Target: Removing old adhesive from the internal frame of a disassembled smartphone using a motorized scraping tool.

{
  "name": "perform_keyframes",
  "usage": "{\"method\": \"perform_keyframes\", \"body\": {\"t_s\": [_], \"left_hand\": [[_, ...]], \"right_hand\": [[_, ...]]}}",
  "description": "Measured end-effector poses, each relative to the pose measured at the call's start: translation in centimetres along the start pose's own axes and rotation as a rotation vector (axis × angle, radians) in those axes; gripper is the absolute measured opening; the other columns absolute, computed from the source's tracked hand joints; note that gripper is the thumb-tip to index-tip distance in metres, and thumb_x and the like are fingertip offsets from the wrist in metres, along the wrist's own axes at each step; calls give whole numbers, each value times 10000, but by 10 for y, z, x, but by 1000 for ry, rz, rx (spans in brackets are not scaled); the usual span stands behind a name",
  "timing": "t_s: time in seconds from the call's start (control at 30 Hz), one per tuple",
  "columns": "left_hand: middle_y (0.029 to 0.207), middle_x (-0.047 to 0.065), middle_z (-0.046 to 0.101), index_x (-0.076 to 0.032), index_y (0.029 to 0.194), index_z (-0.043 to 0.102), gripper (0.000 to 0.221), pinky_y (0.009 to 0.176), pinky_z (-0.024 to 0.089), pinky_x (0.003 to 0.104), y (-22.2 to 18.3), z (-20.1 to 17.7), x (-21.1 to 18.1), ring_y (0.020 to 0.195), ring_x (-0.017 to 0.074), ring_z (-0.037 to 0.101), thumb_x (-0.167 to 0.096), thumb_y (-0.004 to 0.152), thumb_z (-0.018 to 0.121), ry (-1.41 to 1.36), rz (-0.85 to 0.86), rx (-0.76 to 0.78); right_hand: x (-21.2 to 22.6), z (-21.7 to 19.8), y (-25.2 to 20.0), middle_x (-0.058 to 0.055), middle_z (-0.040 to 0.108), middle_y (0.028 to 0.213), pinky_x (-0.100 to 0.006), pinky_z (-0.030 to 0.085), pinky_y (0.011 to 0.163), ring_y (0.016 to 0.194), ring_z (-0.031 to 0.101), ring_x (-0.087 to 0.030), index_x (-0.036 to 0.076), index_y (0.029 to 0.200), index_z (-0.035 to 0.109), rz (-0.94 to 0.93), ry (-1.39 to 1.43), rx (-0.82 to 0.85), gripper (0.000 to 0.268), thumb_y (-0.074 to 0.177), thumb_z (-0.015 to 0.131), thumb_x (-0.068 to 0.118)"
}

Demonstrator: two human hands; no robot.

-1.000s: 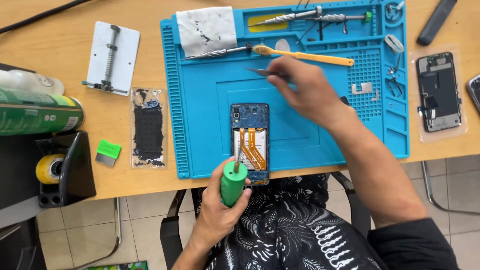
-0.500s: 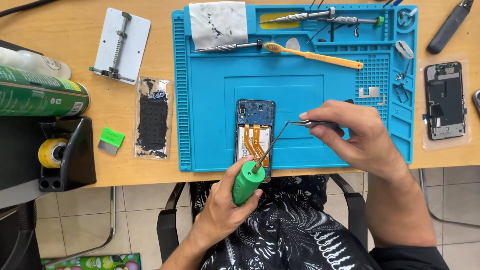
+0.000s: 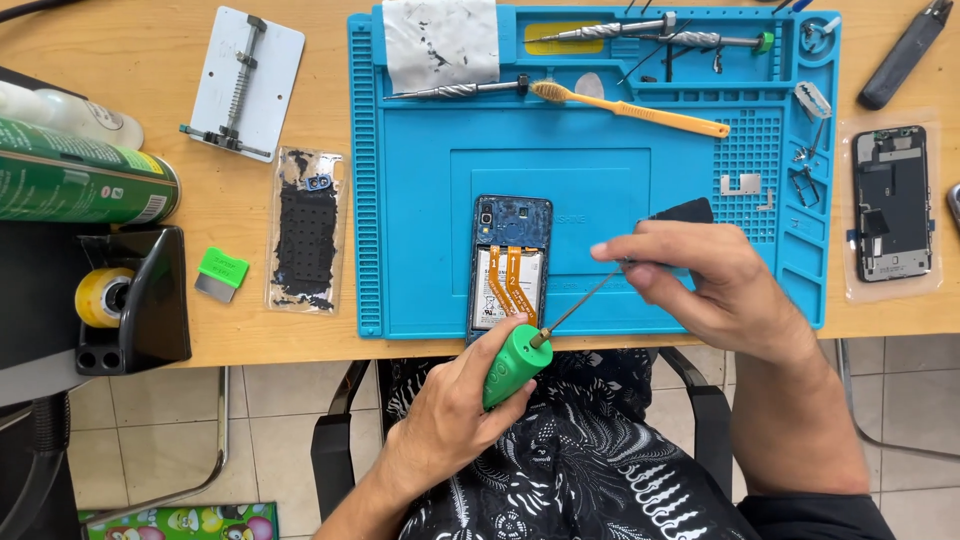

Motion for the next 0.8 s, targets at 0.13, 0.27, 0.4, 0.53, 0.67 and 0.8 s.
{"method": "perform_keyframes", "body": {"t_s": [0.13, 0.27, 0.4, 0.53, 0.67, 0.8], "left_hand": [[1386, 203, 647, -23, 1478, 394, 612, 934, 595, 400, 2, 0, -4, 1158, 356, 716, -128, 958, 699, 56, 49, 21], [1396, 214, 635, 22, 1479, 387, 637, 831, 613, 399, 4, 4, -6, 1158, 332, 719, -106, 951, 719, 183, 151, 34], [1375, 202, 650, 11, 1478, 388, 624, 780, 625, 394, 12, 7, -14, 1127, 321, 730, -142, 968, 713, 170, 144, 62], [1418, 202, 617, 22, 1470, 397, 620, 837, 633, 399, 15, 15, -12, 1190, 328, 708, -130, 958, 712, 122, 146, 73], [1417, 184, 623, 8, 1484, 387, 635, 784, 627, 399, 16, 20, -13, 1138, 315, 723, -140, 955, 705, 134, 147, 98], [1299, 194, 657, 26, 1486, 387, 636, 701, 625, 392, 17, 21, -16, 980, 306, 726, -130, 960, 708, 211, 187, 115]], "right_hand": [[-4, -4, -8, -77, 669, 738, -255, 491, 569, 614, 629, -163, 9, 1090, 682, 63, 134, 7, 160, 985, 567, 46], [-6, -10, -15, -72, 654, 694, -264, 421, 530, 555, 564, -163, 8, 1062, 720, 10, 241, 3, 257, 1007, 552, 194], [-12, -17, -26, -102, 737, 747, -231, 536, 531, 607, 710, -160, -5, 1059, 725, 47, 315, -31, 219, 955, 631, 164], [-15, -20, -34, -93, 710, 705, -229, 495, 494, 571, 662, -152, -6, 1059, 724, 56, 325, -43, 245, 973, 608, 192], [-16, -21, -40, -90, 706, 703, -246, 495, 535, 574, 665, -153, 3, 1061, 733, 61, 283, -21, 236, 964, 615, 184], [-17, -27, -45, -105, 688, 701, -275, 473, 530, 548, 591, -194, -13, 894, 720, -19, 148, -132, 208, 953, 594, 143]]}}
Point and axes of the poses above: each hand's wrist, its own y-axis towards the middle knuckle, its own z-axis out of the palm, x = y × z, the point moved 2 cm from there along y, towards the middle knuckle
